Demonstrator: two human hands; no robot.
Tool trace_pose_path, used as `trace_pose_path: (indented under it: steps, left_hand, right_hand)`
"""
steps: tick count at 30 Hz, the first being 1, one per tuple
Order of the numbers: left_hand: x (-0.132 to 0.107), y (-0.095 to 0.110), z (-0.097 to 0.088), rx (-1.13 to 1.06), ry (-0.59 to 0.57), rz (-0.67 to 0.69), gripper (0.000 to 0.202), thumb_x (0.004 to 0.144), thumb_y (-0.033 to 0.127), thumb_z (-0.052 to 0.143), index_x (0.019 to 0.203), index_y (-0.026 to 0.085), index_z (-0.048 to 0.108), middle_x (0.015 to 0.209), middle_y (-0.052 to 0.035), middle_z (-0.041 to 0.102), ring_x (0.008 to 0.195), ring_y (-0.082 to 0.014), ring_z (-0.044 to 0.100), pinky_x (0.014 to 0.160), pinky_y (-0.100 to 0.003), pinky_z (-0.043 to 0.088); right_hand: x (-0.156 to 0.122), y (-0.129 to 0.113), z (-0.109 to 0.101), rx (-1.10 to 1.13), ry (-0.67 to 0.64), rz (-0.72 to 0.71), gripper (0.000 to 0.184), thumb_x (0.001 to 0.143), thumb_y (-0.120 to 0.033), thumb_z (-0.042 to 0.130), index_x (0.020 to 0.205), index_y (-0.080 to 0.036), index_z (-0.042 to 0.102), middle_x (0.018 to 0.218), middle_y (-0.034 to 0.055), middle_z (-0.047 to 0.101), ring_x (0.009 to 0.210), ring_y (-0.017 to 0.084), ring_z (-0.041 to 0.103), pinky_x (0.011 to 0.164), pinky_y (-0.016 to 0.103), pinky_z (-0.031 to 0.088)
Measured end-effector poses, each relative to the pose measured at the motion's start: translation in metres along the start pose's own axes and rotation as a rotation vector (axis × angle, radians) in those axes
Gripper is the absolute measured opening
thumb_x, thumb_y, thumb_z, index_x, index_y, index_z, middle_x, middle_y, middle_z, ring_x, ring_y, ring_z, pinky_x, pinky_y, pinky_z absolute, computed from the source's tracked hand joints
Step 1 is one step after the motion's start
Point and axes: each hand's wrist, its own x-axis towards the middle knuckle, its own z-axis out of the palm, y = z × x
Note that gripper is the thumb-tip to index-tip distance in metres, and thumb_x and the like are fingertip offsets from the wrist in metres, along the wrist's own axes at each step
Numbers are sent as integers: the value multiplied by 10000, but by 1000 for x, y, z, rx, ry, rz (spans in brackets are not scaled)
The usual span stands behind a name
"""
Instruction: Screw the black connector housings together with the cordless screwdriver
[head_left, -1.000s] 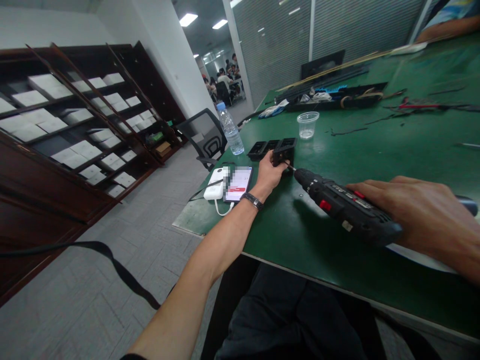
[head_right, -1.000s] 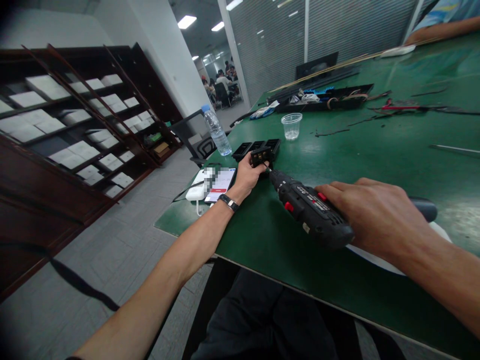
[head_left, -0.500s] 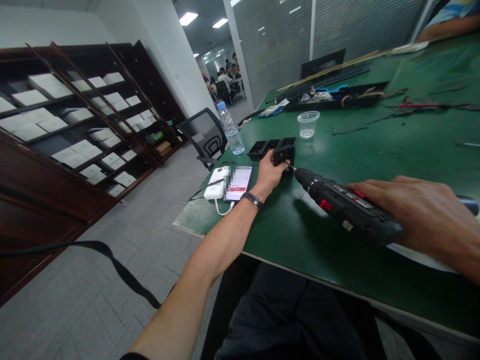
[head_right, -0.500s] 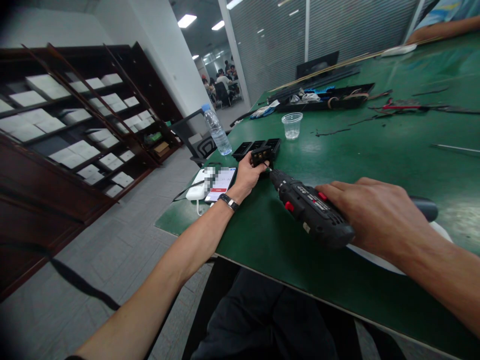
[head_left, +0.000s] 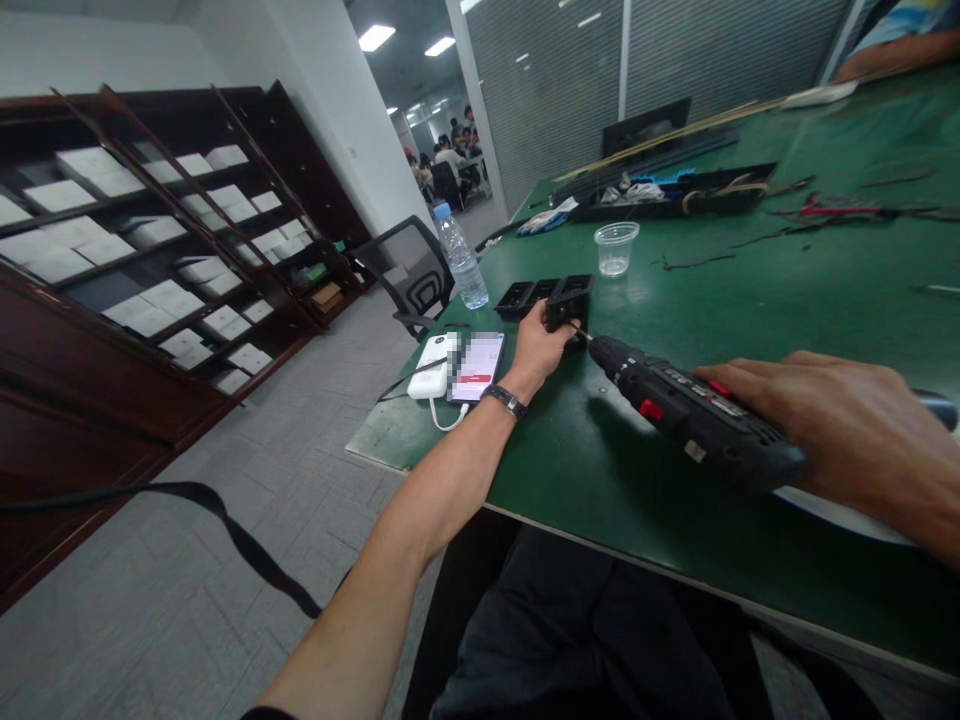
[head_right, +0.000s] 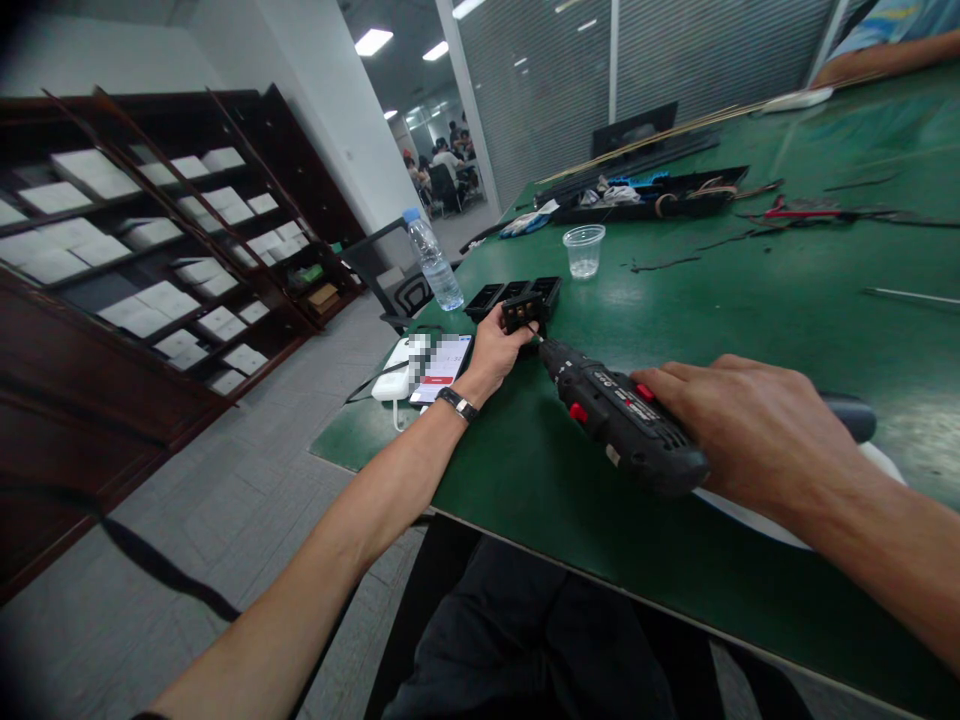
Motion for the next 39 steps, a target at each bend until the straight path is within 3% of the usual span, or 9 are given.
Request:
trace_pose_path:
  steps: [16,24,33,39]
  left_hand:
    - [-1,3,0,26,1,14,348,730,120,806,1054,170,687,1037,-55,735,983,-200,664,986,-356,500]
    - [-2,4,1,28,1,1,336,740,120,796,1051,172,681,1051,-54,740,1018,-198,668,1006,-349,506]
    - [-2,6,2,13,9,-30,348,736,131,815,1055,177,682,1083,-65,743,1058,-217,672,1050,-392,500]
    - [-2,6,2,27,-1,-25,350,745,125,799,1069,175,677,1085,-61,746,1062,-209,673,1039,-368,505]
  right_hand:
    - [-2,4,2,-28,1,-21,374,711,-387,512,1021,-287,697,1017,62,777,799,297,641,635,397,425]
    - [-1,-1,0,-16,-8,-7,373,761,-524,503,969,-287,702,1018,71,778,798,308,642,634,410,428]
    - [-1,3,2,-37,-4,-15,339,722,-401,465,952,-282,684,1011,75,770,791,301,640,624,403,418]
    - [-2,4,4,-50,15,-33,316,742,-414,486,950,-282,683,1010,70,769,782,290,635,617,388,400]
